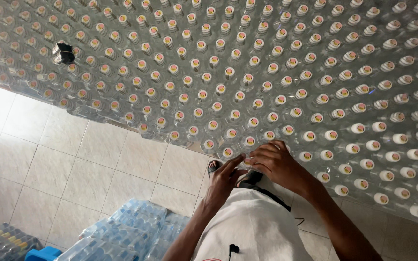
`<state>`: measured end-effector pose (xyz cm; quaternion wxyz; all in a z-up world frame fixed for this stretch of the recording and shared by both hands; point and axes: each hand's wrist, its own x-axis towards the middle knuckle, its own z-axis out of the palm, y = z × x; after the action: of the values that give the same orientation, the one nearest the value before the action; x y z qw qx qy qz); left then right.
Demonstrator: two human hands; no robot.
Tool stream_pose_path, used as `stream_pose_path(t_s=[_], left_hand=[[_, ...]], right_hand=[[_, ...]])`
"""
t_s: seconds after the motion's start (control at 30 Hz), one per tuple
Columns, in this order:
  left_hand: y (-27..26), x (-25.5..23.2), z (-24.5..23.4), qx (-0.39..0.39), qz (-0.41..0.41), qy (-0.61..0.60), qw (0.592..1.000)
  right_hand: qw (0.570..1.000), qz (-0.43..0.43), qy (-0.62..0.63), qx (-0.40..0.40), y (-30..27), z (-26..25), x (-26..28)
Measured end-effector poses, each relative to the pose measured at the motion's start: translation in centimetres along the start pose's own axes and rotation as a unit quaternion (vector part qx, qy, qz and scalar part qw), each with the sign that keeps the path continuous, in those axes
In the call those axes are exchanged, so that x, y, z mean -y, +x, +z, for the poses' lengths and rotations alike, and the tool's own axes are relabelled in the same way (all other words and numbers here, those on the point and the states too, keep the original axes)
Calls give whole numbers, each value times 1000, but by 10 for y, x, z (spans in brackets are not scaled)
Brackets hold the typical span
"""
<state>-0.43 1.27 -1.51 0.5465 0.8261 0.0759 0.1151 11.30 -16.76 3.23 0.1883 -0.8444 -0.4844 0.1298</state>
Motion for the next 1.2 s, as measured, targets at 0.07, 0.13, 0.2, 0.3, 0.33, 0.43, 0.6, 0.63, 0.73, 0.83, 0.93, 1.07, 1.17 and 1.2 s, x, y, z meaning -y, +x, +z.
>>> stream_pose_path(t_s=[0.07,0.13,0.2,0.3,0.33,0.43,0.6,0.63,0.73,0.83,0.93,1.07,1.17,1.2], left_hand=[[1,2,2,-1,13,19,1000],[2,4,4,2,27,36,999],[3,7,4,-1,33,37,999],[2,9,4,-3,37,36,999],[1,10,4,0,38,35,999],[2,14,3,12,22,47,999],[5,16,2,19,42,60,997],[4,15,2,18,43,60,997],[3,14,1,16,43,53,998],[-4,18,-3,28,24,81,996],[-8,3,-20,12,5,-15,1000],[4,-43,-53,46,-278,-468,837],[8,-44,-53,46,-312,-595,739],[9,-40,-50,54,-292,-637,712]], right_hand=[[1000,6,-3,-12,-2,6,2],[1000,16,-8,-25,-5,10,4],[999,12,-29,-43,-6,12,6],[998,25,-19,-57,-5,1,19],[998,28,-19,-59,-6,5,19],[997,56,-20,-45,-7,16,21],[995,74,-43,-46,-7,29,22],[995,72,-44,-46,-8,34,20],[993,82,-72,-43,-8,38,20],[990,98,-88,-40,-7,31,30],[987,84,-90,-99,-11,23,40],[964,143,-16,-223,-9,0,80],[940,183,121,-260,3,-5,111],[932,193,162,-262,7,-4,120]])
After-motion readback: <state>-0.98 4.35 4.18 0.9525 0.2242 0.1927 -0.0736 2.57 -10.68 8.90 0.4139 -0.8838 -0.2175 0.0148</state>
